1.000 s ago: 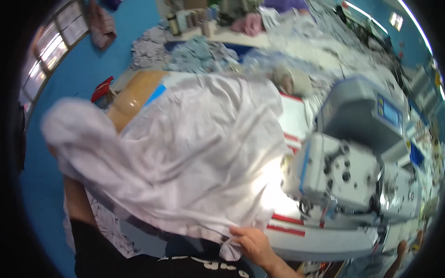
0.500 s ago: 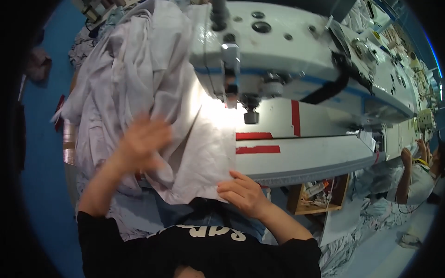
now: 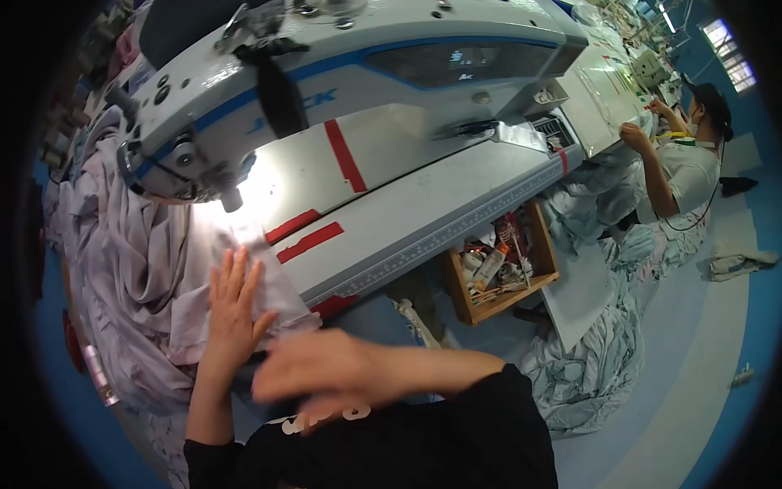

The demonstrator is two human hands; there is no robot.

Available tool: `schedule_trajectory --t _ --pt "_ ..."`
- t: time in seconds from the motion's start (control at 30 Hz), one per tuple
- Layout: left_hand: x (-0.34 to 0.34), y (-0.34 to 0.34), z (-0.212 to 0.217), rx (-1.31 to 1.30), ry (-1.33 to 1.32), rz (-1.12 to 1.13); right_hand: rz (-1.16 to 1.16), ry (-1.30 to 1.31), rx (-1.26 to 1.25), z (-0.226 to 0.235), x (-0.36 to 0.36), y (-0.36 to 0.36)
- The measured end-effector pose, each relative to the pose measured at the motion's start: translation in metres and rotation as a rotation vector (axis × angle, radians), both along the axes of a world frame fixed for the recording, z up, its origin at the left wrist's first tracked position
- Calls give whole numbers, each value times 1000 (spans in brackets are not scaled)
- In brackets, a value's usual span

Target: Sew fabric covers using an industrial sewing machine.

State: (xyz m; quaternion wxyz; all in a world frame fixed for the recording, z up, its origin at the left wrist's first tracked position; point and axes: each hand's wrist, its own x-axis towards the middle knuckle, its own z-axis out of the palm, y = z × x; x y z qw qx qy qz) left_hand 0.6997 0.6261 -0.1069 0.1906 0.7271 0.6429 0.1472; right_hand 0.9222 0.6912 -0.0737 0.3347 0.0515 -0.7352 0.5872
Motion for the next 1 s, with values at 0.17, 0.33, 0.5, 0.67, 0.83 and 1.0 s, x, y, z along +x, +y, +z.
schedule_trajectory --t 0.17,0.33,0.5,0.67,0.83,1.0 --pt "-19 -16 -15 65 248 30 418 294 -238 72 47 16" --pt "-32 -28 -23 158 236 71 -1350 -381 125 -15 125 129" --pt "-24 -33 -14 121 281 155 -1818 -750 664 -88 196 219" --pt "-21 -36 -14 134 319 159 -1769 -782 573 -86 184 216" --pt "-17 -32 -12 168 220 156 -1791 -629 406 -91 189 220" --pt "-13 -29 -5 214 207 140 -1808 -529 355 -90 198 216"
